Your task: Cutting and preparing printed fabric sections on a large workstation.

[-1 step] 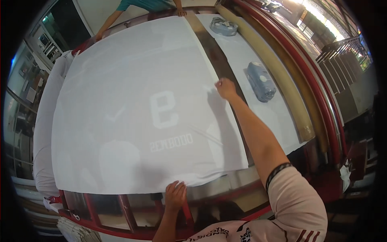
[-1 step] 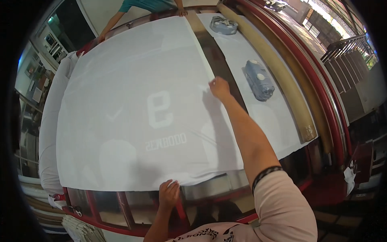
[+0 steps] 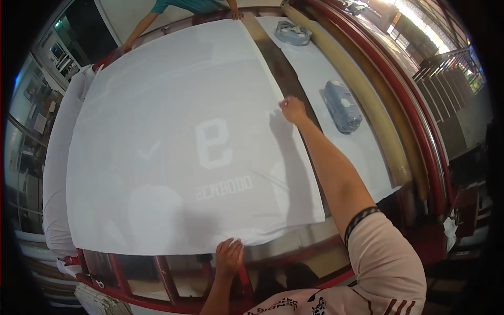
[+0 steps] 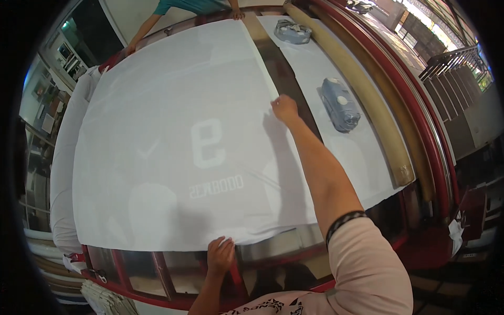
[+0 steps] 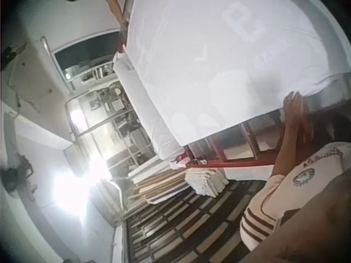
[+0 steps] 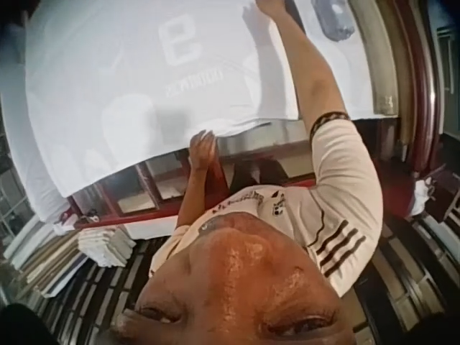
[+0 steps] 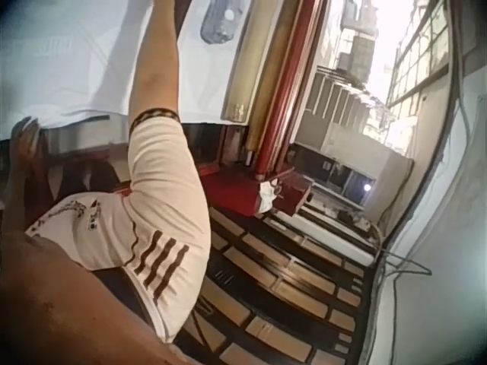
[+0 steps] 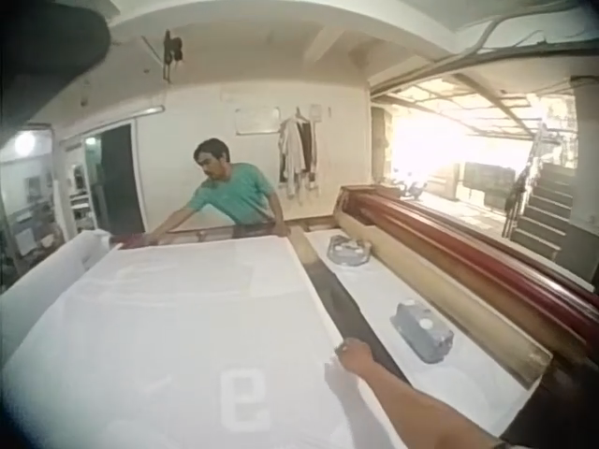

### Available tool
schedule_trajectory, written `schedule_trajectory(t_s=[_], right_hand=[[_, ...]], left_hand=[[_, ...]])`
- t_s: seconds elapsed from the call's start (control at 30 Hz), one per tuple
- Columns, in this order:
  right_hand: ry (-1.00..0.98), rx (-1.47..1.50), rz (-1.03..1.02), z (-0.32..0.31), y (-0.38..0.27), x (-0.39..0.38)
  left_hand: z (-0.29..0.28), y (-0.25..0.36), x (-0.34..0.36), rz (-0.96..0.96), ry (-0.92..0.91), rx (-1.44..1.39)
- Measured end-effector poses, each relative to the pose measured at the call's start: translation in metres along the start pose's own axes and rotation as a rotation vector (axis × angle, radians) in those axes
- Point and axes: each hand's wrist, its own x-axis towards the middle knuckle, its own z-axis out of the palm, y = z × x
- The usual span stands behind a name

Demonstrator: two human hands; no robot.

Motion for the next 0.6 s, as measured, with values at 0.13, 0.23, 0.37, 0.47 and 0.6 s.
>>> schedule_trajectory(t_s=[0.13, 0.23, 0.37, 0.47, 0.6], right_hand=[[-0.036, -0.144, 0.044, 0.058, 0.007, 0.109], [-0.049, -0.324, 0.058, 0.086, 0.004, 0.149], [-0.124, -0.286, 0.154, 0.099, -0.008, 0.169], [-0.164, -0.329, 0.215, 0.108, -0.013, 0.172], [-0.153, -0.351, 0.237, 0.110, -0.002, 0.185]], left_hand=[[-0.002, -0.002, 0.004, -0.052, -0.054, -0.035], [-0.002, -0.006, 0.005, -0.079, -0.090, -0.016], [-0.004, -0.010, 0.007, -0.083, -0.181, 0.002], [-0.004, -0.011, 0.006, -0.128, -0.183, -0.046], [0.000, -0.011, 0.002, -0.114, -0.180, 0.018]])
